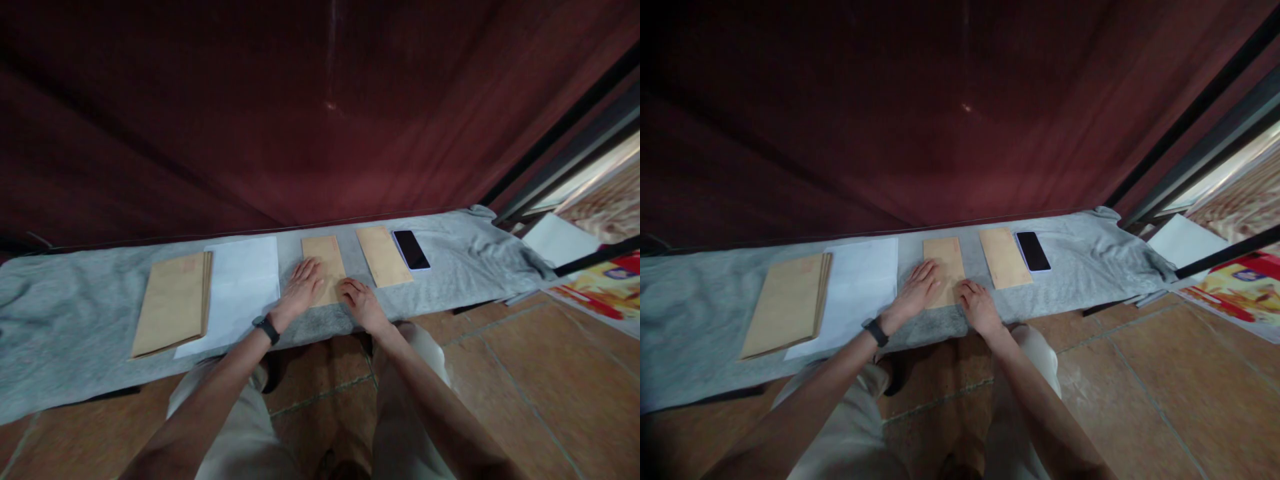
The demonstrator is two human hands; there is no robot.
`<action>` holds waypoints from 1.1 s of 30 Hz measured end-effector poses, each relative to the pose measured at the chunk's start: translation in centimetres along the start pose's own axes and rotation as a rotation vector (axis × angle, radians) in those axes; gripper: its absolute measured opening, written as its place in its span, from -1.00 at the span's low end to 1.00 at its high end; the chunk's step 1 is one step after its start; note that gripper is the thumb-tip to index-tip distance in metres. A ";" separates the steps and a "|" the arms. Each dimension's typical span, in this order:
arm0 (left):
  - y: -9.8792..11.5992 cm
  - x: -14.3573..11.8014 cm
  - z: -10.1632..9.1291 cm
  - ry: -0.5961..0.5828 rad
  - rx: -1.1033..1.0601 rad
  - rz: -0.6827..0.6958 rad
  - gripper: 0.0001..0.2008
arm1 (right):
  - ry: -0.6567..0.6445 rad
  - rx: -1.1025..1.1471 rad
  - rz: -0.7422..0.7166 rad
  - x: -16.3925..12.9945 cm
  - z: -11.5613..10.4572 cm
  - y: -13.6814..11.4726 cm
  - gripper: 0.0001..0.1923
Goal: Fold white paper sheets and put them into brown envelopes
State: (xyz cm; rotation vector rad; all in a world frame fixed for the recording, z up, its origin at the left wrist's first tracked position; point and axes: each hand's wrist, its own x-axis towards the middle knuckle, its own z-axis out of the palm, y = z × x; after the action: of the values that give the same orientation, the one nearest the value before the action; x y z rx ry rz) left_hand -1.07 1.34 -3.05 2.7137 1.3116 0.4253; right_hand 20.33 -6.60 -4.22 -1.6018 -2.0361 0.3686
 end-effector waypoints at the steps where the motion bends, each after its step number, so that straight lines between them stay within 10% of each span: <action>1: -0.2 1.1 -0.1 -0.004 -0.002 0.016 -0.45 | -0.003 -0.006 0.002 0.0 0.0 0.0 -0.74; 11: -1.7 10.3 1.8 -0.110 0.028 0.066 -0.43 | -0.020 0.043 0.034 0.4 -0.1 -0.2 -0.72; 33: 3.1 1.1 2.4 -0.156 0.071 0.256 -0.42 | 0.046 0.087 0.138 0.3 -0.4 -0.3 -0.65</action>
State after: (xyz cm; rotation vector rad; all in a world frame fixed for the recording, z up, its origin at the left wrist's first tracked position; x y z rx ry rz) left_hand 2.59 0.34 -4.51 2.9163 0.9633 0.1838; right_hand 20.21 -6.42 -3.67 -1.6865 -1.8548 0.4595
